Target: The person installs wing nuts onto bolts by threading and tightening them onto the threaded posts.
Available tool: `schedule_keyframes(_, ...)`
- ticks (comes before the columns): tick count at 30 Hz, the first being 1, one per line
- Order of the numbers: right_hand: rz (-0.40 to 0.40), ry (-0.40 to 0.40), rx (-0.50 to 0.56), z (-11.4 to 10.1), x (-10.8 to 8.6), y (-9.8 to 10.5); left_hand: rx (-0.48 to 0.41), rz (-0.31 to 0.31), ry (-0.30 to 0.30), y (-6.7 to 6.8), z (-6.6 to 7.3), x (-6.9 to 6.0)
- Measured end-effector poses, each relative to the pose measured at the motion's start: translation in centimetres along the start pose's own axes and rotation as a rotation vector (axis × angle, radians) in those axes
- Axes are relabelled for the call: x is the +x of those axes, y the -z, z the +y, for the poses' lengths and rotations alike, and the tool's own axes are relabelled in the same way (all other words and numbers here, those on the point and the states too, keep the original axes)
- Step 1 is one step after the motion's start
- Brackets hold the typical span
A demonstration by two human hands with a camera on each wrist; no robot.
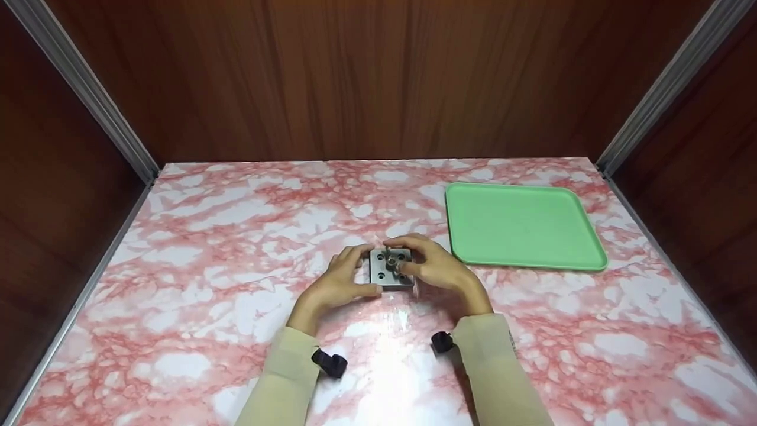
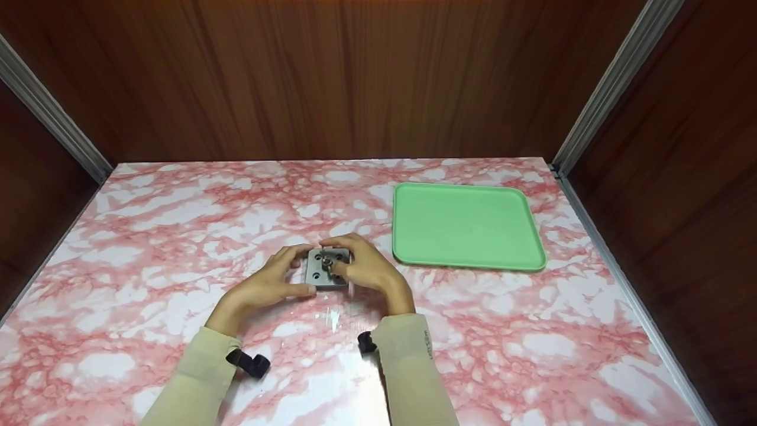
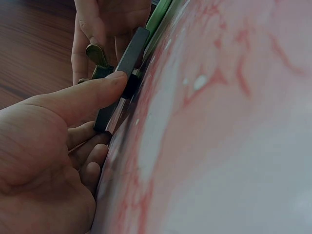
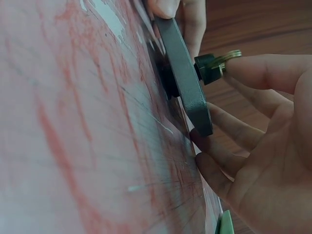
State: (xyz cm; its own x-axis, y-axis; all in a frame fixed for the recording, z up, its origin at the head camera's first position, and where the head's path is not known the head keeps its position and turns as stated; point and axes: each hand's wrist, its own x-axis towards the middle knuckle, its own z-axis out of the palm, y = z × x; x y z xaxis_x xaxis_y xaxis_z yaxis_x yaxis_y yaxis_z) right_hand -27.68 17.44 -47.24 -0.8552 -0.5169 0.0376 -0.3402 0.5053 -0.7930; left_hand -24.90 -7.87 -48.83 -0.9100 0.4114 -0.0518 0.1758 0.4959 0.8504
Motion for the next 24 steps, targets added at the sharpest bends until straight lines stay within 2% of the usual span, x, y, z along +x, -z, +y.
schedule_keyframes(16,-0.008,0.034,-0.007,0.16,-0.01,0.22,0.007,-0.009,-0.002,0.04,-0.17,0.04)
schedule_keyframes(24,-0.014,0.026,0.043,0.22,0.0,0.22,0.027,-0.008,0.004,0.03,-0.14,0.19)
